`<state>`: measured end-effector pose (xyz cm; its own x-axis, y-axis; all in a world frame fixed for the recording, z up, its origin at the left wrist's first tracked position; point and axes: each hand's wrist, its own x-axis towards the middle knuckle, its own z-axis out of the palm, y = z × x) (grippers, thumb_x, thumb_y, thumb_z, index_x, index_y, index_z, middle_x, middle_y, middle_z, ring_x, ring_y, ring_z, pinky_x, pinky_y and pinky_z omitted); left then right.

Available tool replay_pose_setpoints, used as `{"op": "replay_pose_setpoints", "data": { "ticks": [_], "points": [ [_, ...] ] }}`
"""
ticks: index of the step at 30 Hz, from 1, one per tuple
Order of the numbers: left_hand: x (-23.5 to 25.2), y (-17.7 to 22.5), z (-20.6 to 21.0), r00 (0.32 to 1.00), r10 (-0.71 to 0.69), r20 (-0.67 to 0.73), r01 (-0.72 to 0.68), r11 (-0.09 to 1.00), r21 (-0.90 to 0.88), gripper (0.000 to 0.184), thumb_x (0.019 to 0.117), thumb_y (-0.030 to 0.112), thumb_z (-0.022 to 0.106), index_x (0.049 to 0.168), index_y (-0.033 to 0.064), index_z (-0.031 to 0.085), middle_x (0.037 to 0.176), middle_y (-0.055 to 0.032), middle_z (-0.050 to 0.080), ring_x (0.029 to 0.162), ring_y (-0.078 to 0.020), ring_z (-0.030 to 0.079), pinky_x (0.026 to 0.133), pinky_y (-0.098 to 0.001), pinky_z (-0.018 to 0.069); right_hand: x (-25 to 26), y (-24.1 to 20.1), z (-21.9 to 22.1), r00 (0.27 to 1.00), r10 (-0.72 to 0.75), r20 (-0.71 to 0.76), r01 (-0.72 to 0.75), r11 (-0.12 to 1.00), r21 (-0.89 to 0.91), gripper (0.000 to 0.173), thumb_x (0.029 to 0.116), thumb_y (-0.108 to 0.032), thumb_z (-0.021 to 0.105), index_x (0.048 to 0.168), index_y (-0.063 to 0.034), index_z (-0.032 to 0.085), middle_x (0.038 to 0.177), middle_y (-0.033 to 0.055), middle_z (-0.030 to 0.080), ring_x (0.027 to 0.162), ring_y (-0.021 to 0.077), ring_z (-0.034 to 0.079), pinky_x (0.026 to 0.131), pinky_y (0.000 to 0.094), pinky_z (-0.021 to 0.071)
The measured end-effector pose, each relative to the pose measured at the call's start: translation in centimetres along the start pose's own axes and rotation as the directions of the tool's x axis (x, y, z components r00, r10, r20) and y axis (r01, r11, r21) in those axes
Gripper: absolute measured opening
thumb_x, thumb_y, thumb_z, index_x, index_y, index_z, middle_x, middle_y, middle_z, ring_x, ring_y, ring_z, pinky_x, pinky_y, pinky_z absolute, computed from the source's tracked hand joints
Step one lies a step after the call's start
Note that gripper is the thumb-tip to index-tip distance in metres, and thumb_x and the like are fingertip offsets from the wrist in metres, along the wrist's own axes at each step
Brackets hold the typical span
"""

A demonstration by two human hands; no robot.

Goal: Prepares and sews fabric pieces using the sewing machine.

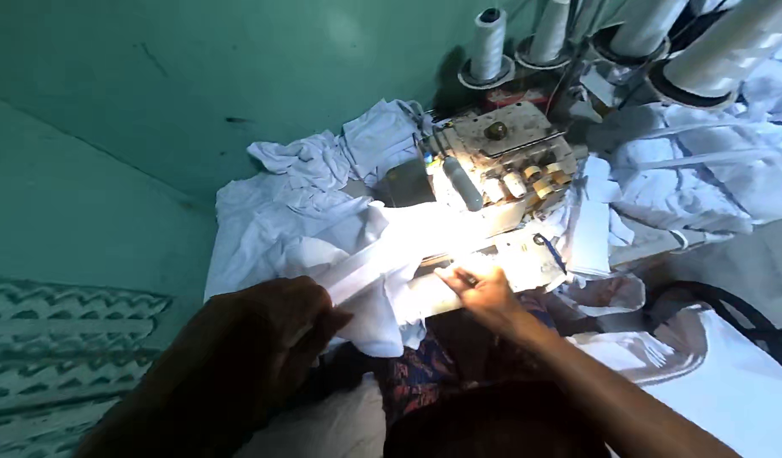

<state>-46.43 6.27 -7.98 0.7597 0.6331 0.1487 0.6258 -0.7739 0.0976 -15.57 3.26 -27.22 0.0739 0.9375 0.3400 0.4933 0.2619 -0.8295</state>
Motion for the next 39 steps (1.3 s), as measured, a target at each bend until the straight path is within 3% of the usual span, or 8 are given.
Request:
{"op": "replay_pose_setpoints", "data": {
  "ticks": [3, 5, 8, 12, 19, 27, 33, 39],
  "points": [
    [0.4, 1.2, 0.4, 0.997, 0.075, -0.034, -0.076, 0.997, -0.013, 0.044, 0.1068, 0.048, 0.044, 0.092, 0.015, 0.068, 0.079, -0.0011, 0.063, 0.066, -0.0142, 0.062, 0.053, -0.0342, 0.0488, 2.8, -4.3, -2.5, 0.97, -0.241, -0.012, 0.241, 0.966, 0.089, 0.025, 0.0981, -0.035, 0.069, 0.101, -0.0116, 0.078, 0.085, -0.0035, 0.071, 0.064, -0.0011, 0.055, 0.059, 0.0197, 0.0483],
    [0.8, 1.9, 0.3, 0.994, 0.104, -0.042, -0.105, 0.995, 0.001, 0.045, 0.1071, 0.049, 0.042, 0.09, 0.0154, 0.067, 0.076, -0.0006, 0.062, 0.064, -0.0139, 0.06, 0.051, -0.0332, 0.0466, 3.9, -7.3, -2.7, 0.93, -0.331, 0.16, 0.305, 0.937, 0.169, 0.034, 0.0973, -0.038, 0.071, 0.115, -0.0091, 0.075, 0.107, 0.0016, 0.071, 0.077, 0.0021, 0.062, 0.066, 0.0216, 0.0557],
    [1.6, 2.3, 0.4, 0.99, 0.128, -0.055, -0.128, 0.992, -0.003, 0.045, 0.1069, 0.049, 0.043, 0.088, 0.0151, 0.065, 0.074, -0.0007, 0.059, 0.062, -0.0142, 0.058, 0.05, -0.0333, 0.0443, 3.8, -8.7, -2.5, 0.869, -0.382, 0.313, 0.326, 0.92, 0.217, 0.031, 0.0992, -0.036, 0.069, 0.111, -0.0076, 0.075, 0.106, 0.0025, 0.073, 0.089, 0.0066, 0.067, 0.08, 0.0266, 0.0581],
    [3.8, 1.6, 2.3, 0.989, 0.126, -0.078, -0.123, 0.991, 0.047, 0.051, 0.1023, 0.06, 0.046, 0.086, 0.0161, 0.066, 0.07, 0.0003, 0.058, 0.06, -0.0149, 0.058, 0.049, -0.0348, 0.0434, -0.8, -6.2, -5.2, 0.932, -0.274, 0.239, 0.25, 0.96, 0.125, 0.02, 0.1016, -0.024, 0.064, 0.097, -0.0075, 0.074, 0.088, 0.0016, 0.071, 0.077, 0.006, 0.065, 0.07, 0.0238, 0.0553],
    [11.0, -2.9, 7.4, 0.978, 0.208, 0.003, -0.208, 0.977, 0.038, 0.052, 0.0935, 0.068, 0.052, 0.073, 0.0208, 0.06, 0.063, 0.0061, 0.049, 0.054, -0.0116, 0.054, 0.045, -0.0342, 0.0409, -9.6, -0.7, -5.9, 0.997, -0.067, 0.043, 0.064, 0.996, 0.065, 0.025, 0.1074, -0.028, 0.055, 0.103, -0.0084, 0.07, 0.098, 0.0017, 0.072, 0.089, 0.0067, 0.069, 0.078, 0.0244, 0.0602],
    [12.2, -6.7, 3.9, 0.987, 0.155, 0.028, -0.151, 0.982, -0.111, 0.033, 0.0952, 0.052, 0.063, 0.079, 0.0237, 0.065, 0.07, 0.011, 0.058, 0.06, -0.0024, 0.056, 0.05, -0.0248, 0.0465, -4.3, 1.4, -4.4, 0.998, -0.064, -0.009, 0.065, 0.992, 0.111, 0.034, 0.1067, -0.032, 0.056, 0.086, -0.0059, 0.065, 0.075, 0.0031, 0.058, 0.067, 0.0074, 0.056, 0.059, 0.0225, 0.0486],
    [14.2, -1.9, -0.4, 0.994, -0.029, 0.106, 0.041, 0.993, -0.107, 0.038, 0.0905, 0.04, 0.07, 0.077, 0.0042, 0.068, 0.071, -0.0034, 0.06, 0.061, -0.0125, 0.053, 0.054, -0.0325, 0.0399, -0.6, 2.4, -4.1, 0.997, -0.074, -0.016, 0.075, 0.986, 0.149, 0.031, 0.1015, -0.027, 0.063, 0.08, -0.0048, 0.063, 0.075, 0.0041, 0.059, 0.066, 0.0071, 0.056, 0.059, 0.022, 0.0476],
    [15.2, -2.3, 3.2, 0.987, 0.158, 0.004, -0.156, 0.977, -0.146, 0.03, 0.0976, 0.045, 0.063, 0.084, 0.0195, 0.071, 0.072, 0.0106, 0.061, 0.064, 0.0009, 0.057, 0.055, -0.0203, 0.0467, 0.9, 2.7, -4.1, 0.999, -0.034, -0.008, 0.035, 0.976, 0.214, 0.029, 0.0997, -0.027, 0.068, 0.083, -0.0041, 0.066, 0.077, 0.0029, 0.06, 0.068, 0.005, 0.055, 0.061, 0.0206, 0.0472]
  ]
}}
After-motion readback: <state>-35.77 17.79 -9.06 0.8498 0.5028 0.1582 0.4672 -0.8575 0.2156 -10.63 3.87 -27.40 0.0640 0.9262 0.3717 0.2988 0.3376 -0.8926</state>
